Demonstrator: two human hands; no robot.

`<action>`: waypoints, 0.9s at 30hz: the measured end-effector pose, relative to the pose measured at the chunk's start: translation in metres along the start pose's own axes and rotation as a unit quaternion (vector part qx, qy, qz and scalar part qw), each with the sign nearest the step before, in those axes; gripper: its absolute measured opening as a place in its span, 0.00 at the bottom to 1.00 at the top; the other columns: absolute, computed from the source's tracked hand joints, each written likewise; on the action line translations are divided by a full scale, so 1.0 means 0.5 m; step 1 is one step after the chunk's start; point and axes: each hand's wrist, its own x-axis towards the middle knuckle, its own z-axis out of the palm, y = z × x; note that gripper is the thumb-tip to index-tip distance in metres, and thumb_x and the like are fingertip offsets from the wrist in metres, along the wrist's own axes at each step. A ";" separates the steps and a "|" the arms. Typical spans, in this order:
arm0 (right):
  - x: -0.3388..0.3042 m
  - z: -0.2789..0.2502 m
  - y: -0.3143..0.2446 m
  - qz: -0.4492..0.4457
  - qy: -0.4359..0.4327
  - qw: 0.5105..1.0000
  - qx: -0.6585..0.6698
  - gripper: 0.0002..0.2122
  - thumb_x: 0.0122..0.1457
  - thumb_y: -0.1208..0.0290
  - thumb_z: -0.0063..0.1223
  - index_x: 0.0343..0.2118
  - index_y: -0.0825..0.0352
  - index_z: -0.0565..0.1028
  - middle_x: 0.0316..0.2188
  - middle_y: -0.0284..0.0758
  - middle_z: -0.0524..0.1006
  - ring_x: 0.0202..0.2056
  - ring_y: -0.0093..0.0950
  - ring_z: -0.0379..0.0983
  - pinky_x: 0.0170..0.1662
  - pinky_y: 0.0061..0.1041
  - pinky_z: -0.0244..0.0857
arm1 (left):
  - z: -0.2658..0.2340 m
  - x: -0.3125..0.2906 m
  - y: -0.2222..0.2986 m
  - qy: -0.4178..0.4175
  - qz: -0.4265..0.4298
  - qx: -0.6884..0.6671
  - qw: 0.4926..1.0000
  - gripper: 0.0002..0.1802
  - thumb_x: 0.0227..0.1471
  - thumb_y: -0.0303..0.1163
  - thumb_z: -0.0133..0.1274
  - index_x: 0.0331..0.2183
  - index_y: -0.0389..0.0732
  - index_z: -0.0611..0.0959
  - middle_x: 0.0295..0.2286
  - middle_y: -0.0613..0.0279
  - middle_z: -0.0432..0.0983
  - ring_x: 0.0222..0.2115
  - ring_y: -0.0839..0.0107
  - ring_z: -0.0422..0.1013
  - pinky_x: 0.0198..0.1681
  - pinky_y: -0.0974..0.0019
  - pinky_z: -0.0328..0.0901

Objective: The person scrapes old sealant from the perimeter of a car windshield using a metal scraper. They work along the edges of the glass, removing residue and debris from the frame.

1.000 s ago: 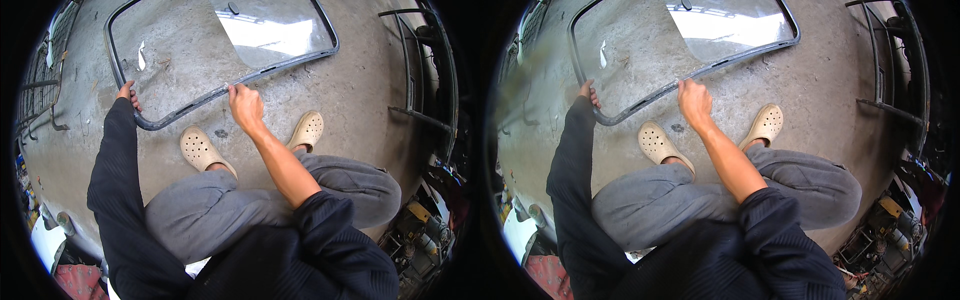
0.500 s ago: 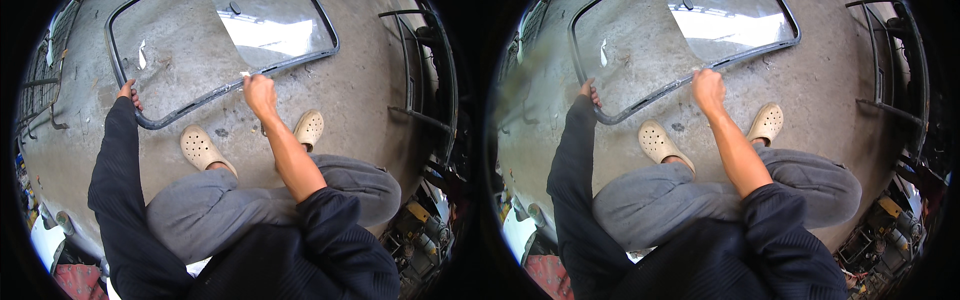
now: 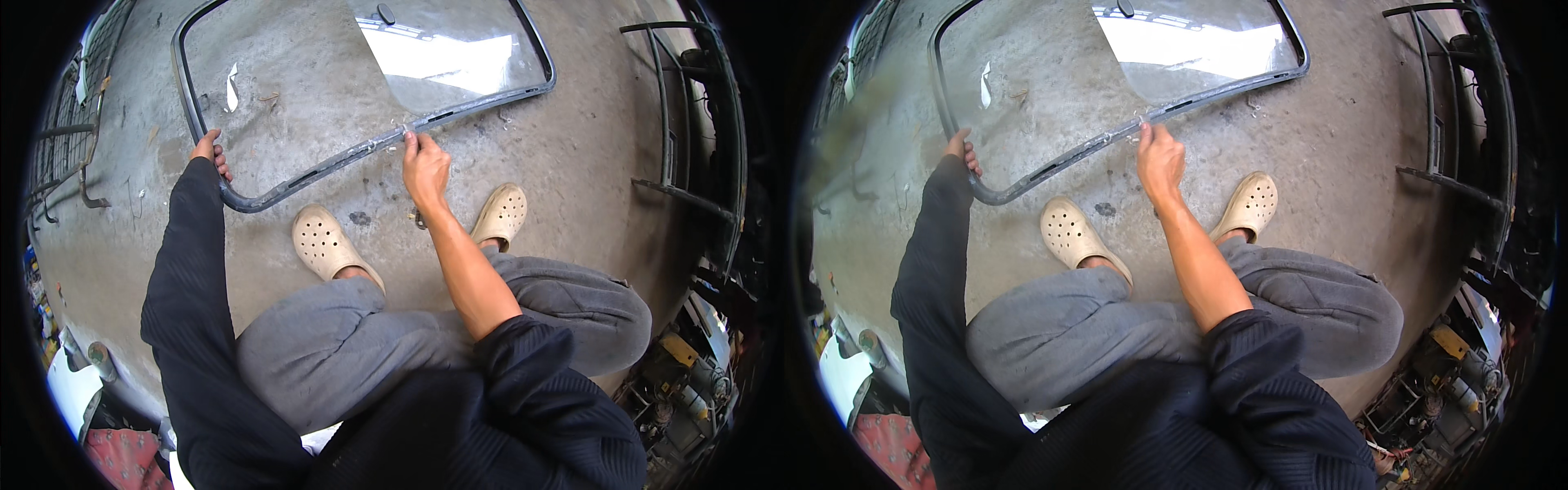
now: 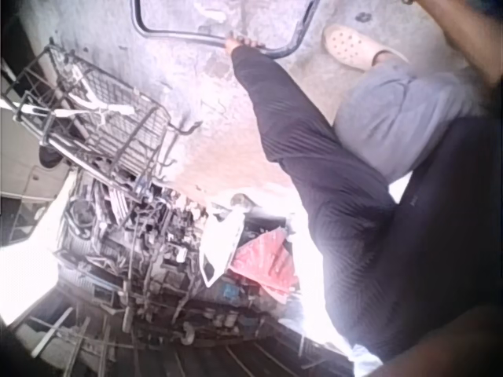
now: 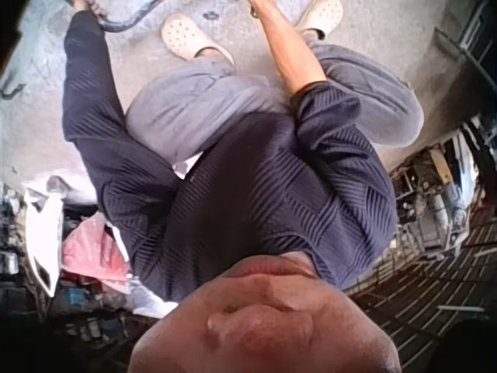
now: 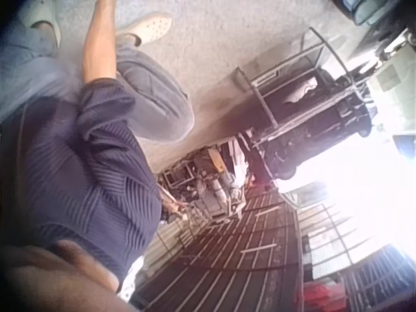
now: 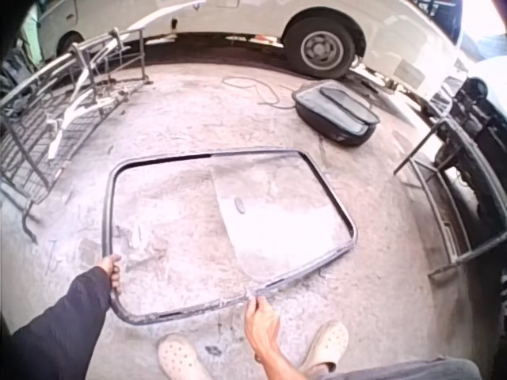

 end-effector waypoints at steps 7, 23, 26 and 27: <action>-0.008 0.012 -0.006 -0.005 0.013 1.000 0.024 0.15 0.59 0.63 0.47 0.25 0.72 0.74 0.19 0.52 0.73 0.22 0.51 0.71 0.26 0.40 0.63 | -0.001 -0.003 -0.001 0.013 0.005 0.002 1.000 0.24 0.47 0.52 0.50 0.15 0.49 0.61 0.08 0.69 0.49 0.08 0.72 0.49 0.15 0.60 0.53; -0.039 0.022 -0.052 -0.039 -0.061 0.997 -0.030 0.16 0.59 0.61 0.46 0.26 0.71 0.75 0.20 0.53 0.75 0.25 0.52 0.74 0.28 0.44 0.67 | -0.002 0.002 0.000 0.006 0.002 0.004 1.000 0.22 0.47 0.51 0.50 0.17 0.48 0.62 0.09 0.69 0.49 0.08 0.71 0.49 0.16 0.59 0.54; -0.031 0.022 -0.064 -0.026 -0.065 0.997 -0.032 0.16 0.59 0.61 0.46 0.27 0.72 0.75 0.22 0.54 0.75 0.27 0.52 0.74 0.31 0.45 0.68 | -0.002 0.003 0.002 0.003 0.006 0.001 1.000 0.22 0.47 0.51 0.50 0.17 0.48 0.62 0.09 0.69 0.50 0.08 0.71 0.49 0.15 0.59 0.54; -0.030 0.021 -0.067 -0.012 -0.060 0.998 -0.025 0.16 0.58 0.61 0.45 0.27 0.72 0.75 0.22 0.54 0.75 0.27 0.53 0.74 0.32 0.46 0.68 | 0.000 0.004 -0.002 0.002 0.007 0.002 1.000 0.22 0.48 0.51 0.50 0.17 0.48 0.62 0.09 0.68 0.50 0.08 0.71 0.49 0.15 0.59 0.54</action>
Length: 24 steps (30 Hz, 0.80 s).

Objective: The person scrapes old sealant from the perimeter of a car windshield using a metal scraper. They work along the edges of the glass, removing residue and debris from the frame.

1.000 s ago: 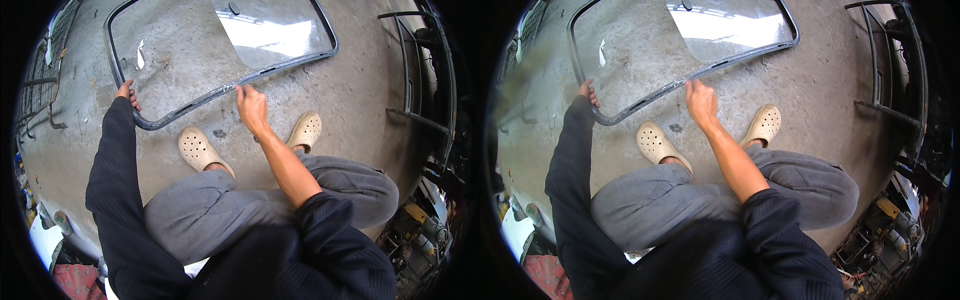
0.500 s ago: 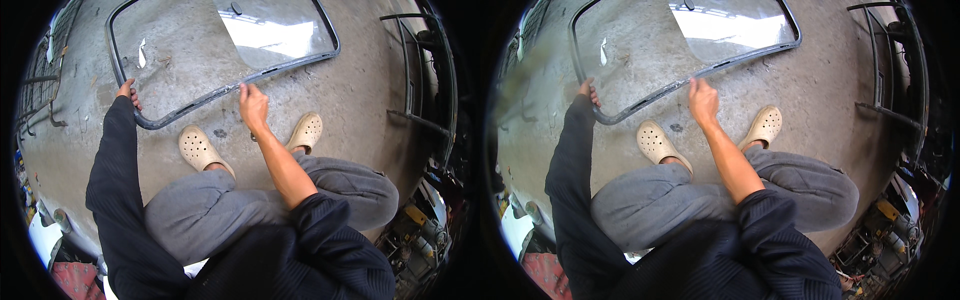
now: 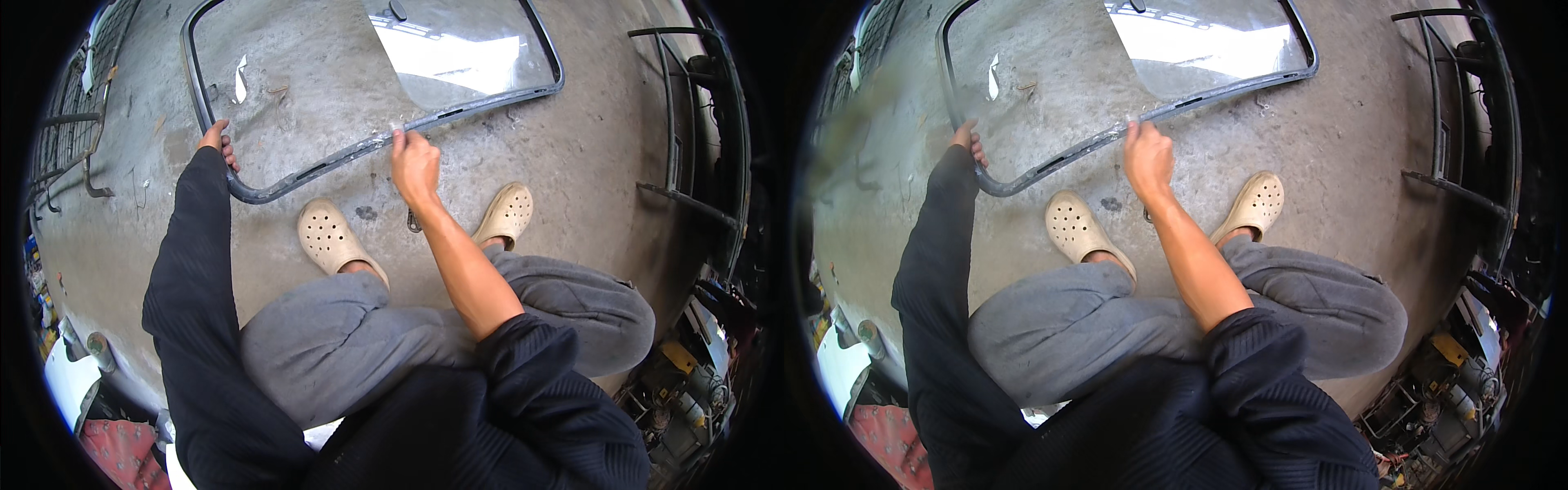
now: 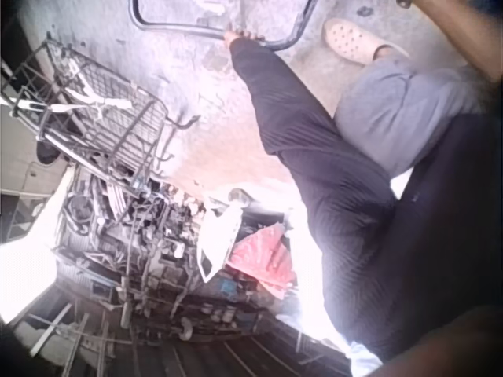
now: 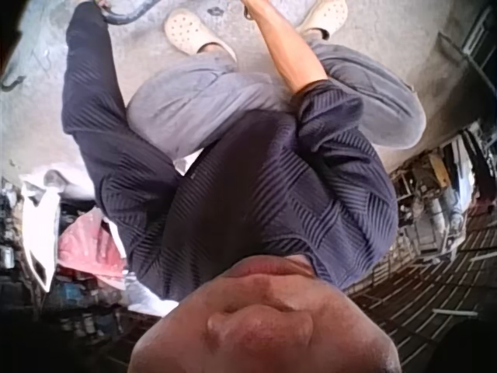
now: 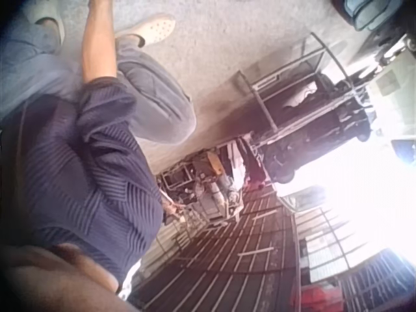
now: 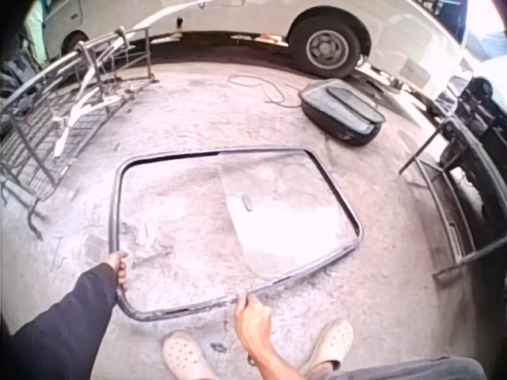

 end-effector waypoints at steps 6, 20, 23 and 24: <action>0.016 -0.011 0.006 0.069 0.031 0.997 0.012 0.17 0.58 0.61 0.46 0.26 0.72 0.76 0.23 0.56 0.74 0.28 0.55 0.72 0.33 0.46 0.65 | -0.003 0.006 0.001 -0.002 -0.012 -0.003 1.000 0.22 0.48 0.50 0.49 0.17 0.48 0.62 0.09 0.68 0.50 0.08 0.71 0.49 0.15 0.59 0.54; 0.029 -0.019 -0.011 0.056 -0.008 0.997 -0.052 0.16 0.58 0.60 0.45 0.29 0.71 0.76 0.26 0.56 0.75 0.32 0.56 0.72 0.38 0.47 0.66 | 0.000 -0.006 0.004 -0.010 0.000 -0.014 1.000 0.23 0.48 0.51 0.50 0.16 0.48 0.61 0.09 0.69 0.49 0.08 0.71 0.48 0.16 0.60 0.53; 0.010 -0.012 -0.022 0.063 -0.039 0.996 -0.053 0.17 0.59 0.60 0.44 0.29 0.70 0.77 0.25 0.55 0.75 0.31 0.54 0.73 0.37 0.45 0.68 | -0.005 0.001 -0.003 -0.012 0.003 -0.016 1.000 0.23 0.47 0.51 0.50 0.16 0.48 0.62 0.09 0.69 0.49 0.09 0.71 0.48 0.17 0.60 0.53; 0.001 -0.006 -0.028 0.031 -0.037 0.996 -0.074 0.17 0.59 0.60 0.44 0.29 0.70 0.77 0.24 0.55 0.75 0.30 0.53 0.74 0.35 0.44 0.69 | -0.006 0.001 0.002 -0.015 0.005 -0.018 1.000 0.23 0.47 0.51 0.50 0.16 0.48 0.62 0.09 0.69 0.49 0.09 0.71 0.49 0.17 0.60 0.53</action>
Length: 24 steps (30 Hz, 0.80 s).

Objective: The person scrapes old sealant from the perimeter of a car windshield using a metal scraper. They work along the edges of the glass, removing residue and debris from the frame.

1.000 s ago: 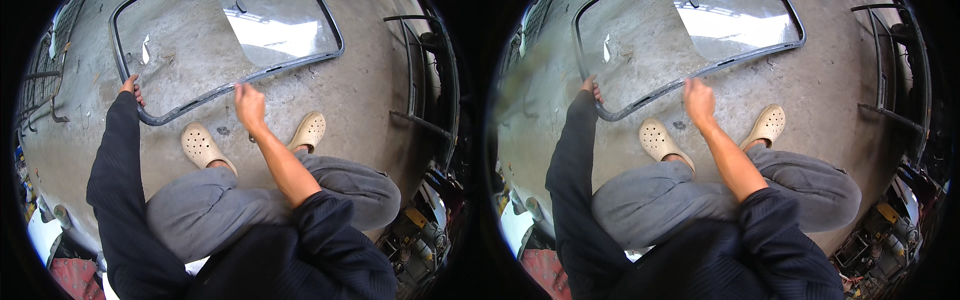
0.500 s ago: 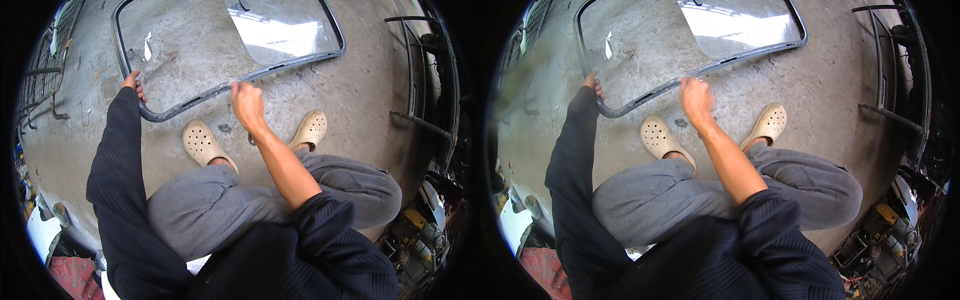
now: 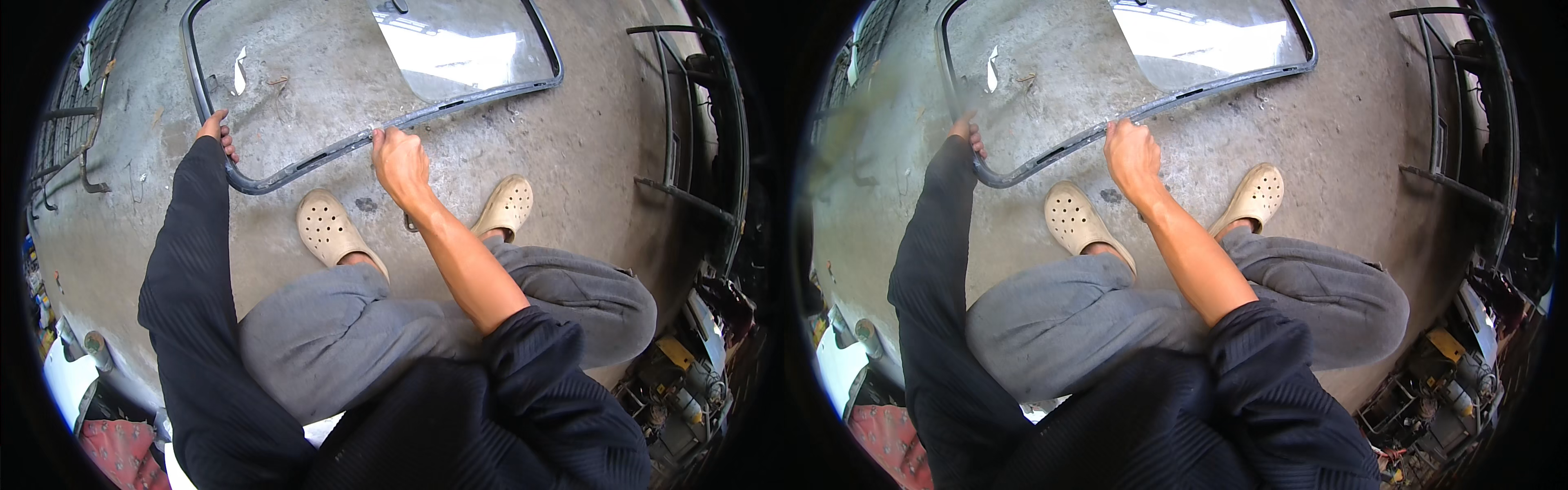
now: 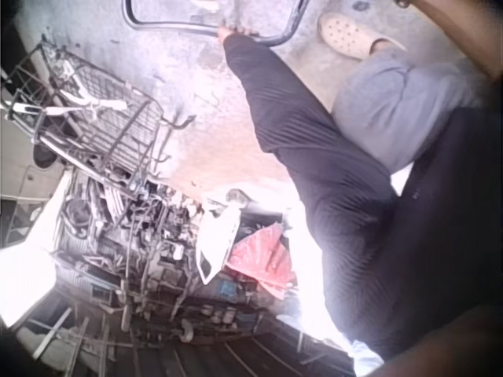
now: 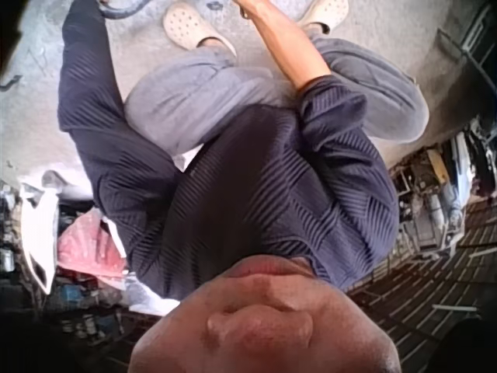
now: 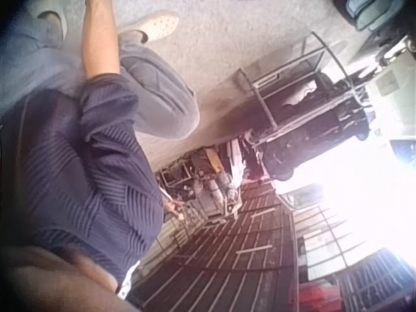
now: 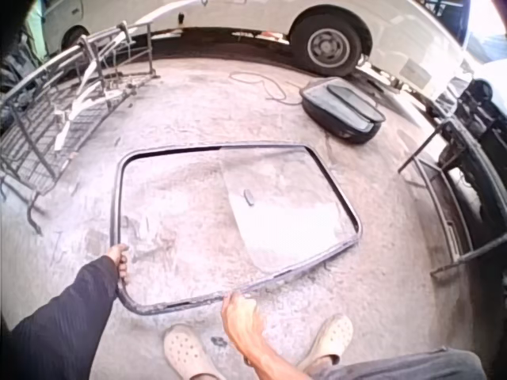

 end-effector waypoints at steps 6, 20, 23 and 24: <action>-0.005 0.016 0.014 -0.051 0.045 0.998 -0.004 0.17 0.61 0.58 0.43 0.30 0.70 0.76 0.21 0.53 0.75 0.24 0.49 0.75 0.28 0.44 0.70 | 0.000 0.002 -0.001 -0.002 0.012 0.013 1.000 0.22 0.47 0.50 0.51 0.17 0.48 0.62 0.09 0.69 0.50 0.08 0.71 0.49 0.16 0.59 0.54; -0.029 0.042 0.028 -0.050 0.069 0.994 0.073 0.16 0.59 0.63 0.46 0.22 0.71 0.74 0.18 0.55 0.72 0.24 0.55 0.70 0.28 0.47 0.63 | 0.002 -0.002 -0.005 0.011 -0.001 0.000 1.000 0.22 0.47 0.50 0.51 0.17 0.47 0.62 0.09 0.69 0.50 0.09 0.71 0.49 0.16 0.61 0.53; -0.013 0.033 0.030 -0.043 0.062 0.994 0.079 0.15 0.59 0.63 0.46 0.24 0.71 0.74 0.18 0.55 0.72 0.24 0.55 0.71 0.29 0.47 0.64 | 0.014 -0.016 -0.006 0.018 0.001 -0.001 1.000 0.22 0.47 0.50 0.51 0.16 0.47 0.62 0.09 0.69 0.49 0.09 0.71 0.49 0.16 0.60 0.52; -0.006 0.026 0.035 -0.018 0.082 0.992 0.097 0.15 0.59 0.62 0.46 0.24 0.71 0.74 0.18 0.55 0.72 0.24 0.55 0.71 0.29 0.47 0.64 | 0.016 -0.025 -0.008 0.025 0.004 0.001 1.000 0.22 0.47 0.50 0.51 0.16 0.47 0.62 0.09 0.69 0.49 0.09 0.71 0.48 0.16 0.60 0.52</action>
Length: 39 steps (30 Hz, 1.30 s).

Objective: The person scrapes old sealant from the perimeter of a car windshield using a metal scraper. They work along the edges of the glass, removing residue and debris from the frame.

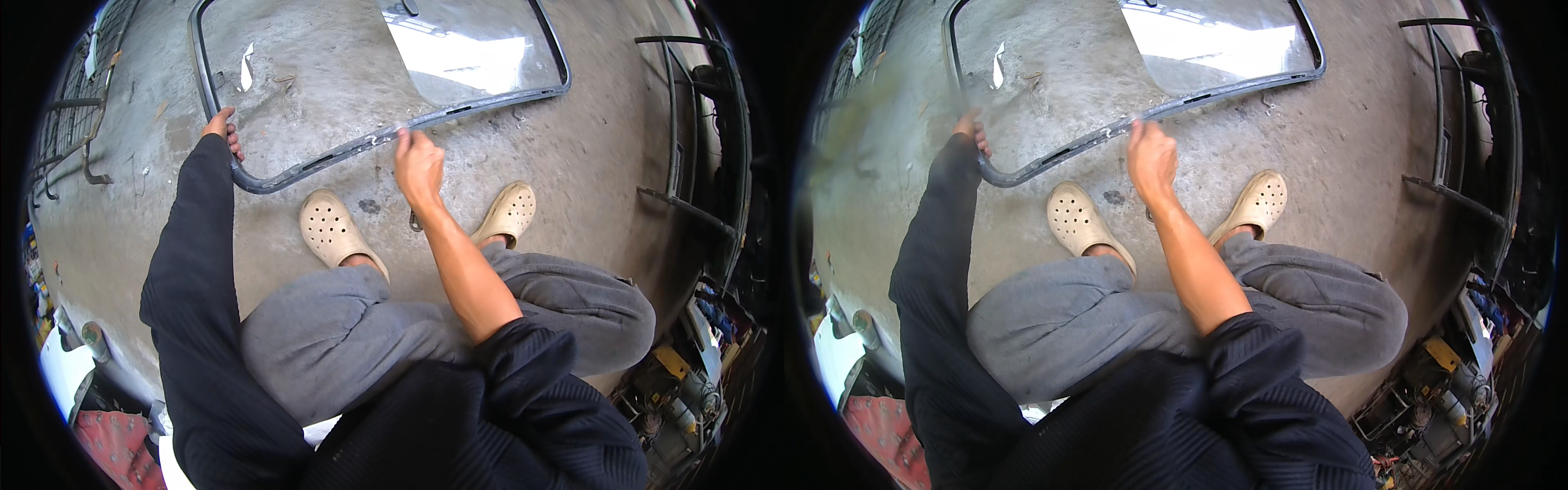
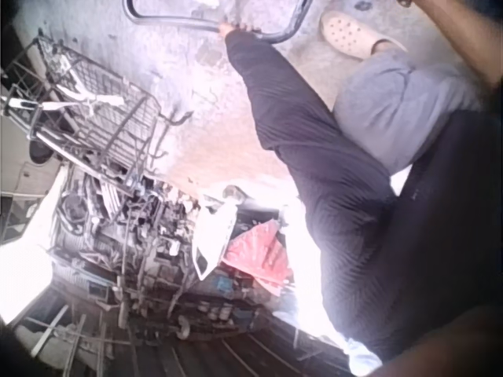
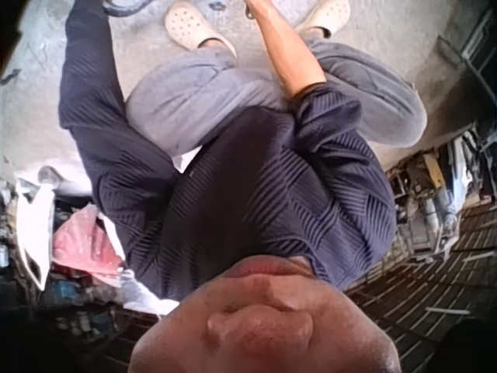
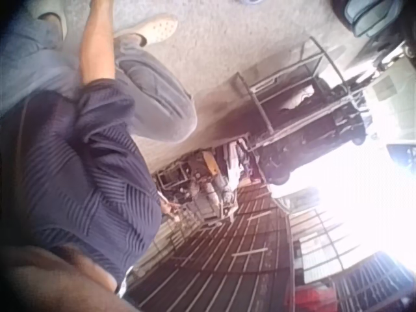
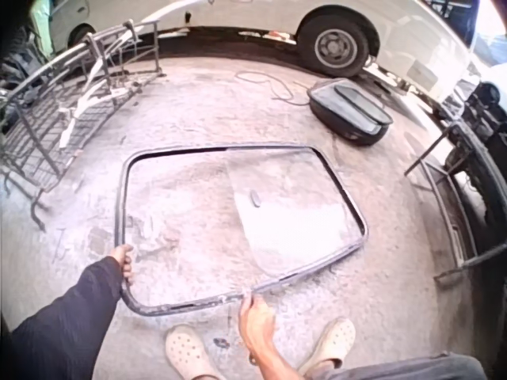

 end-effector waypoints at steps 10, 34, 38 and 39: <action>-0.026 0.016 -0.044 -0.021 -0.097 0.992 -0.073 0.17 0.59 0.60 0.46 0.26 0.72 0.76 0.21 0.55 0.74 0.25 0.52 0.74 0.27 0.45 0.68 | -0.006 0.021 0.001 -0.014 0.005 0.002 1.000 0.23 0.48 0.50 0.50 0.16 0.47 0.62 0.09 0.67 0.49 0.09 0.70 0.50 0.16 0.59 0.53; -0.040 0.027 0.002 -0.028 -0.042 0.999 -0.021 0.17 0.61 0.61 0.44 0.23 0.71 0.73 0.15 0.52 0.72 0.18 0.48 0.72 0.21 0.42 0.65 | -0.015 0.023 0.004 -0.027 -0.003 -0.002 1.000 0.22 0.47 0.50 0.51 0.17 0.47 0.62 0.10 0.68 0.50 0.08 0.70 0.50 0.16 0.59 0.54; -0.045 0.031 -0.008 -0.035 -0.075 0.997 0.007 0.17 0.61 0.62 0.43 0.23 0.72 0.72 0.14 0.53 0.71 0.17 0.49 0.71 0.20 0.42 0.64 | -0.008 0.011 0.001 -0.019 0.001 -0.001 1.000 0.22 0.47 0.50 0.51 0.17 0.47 0.62 0.10 0.68 0.50 0.09 0.70 0.50 0.16 0.59 0.53; -0.051 0.033 -0.011 -0.041 -0.061 0.997 0.002 0.17 0.61 0.62 0.43 0.23 0.72 0.72 0.14 0.52 0.71 0.17 0.49 0.71 0.20 0.41 0.64 | -0.008 0.009 0.007 -0.015 0.003 -0.003 1.000 0.22 0.47 0.50 0.51 0.17 0.47 0.62 0.10 0.68 0.50 0.09 0.70 0.50 0.16 0.59 0.53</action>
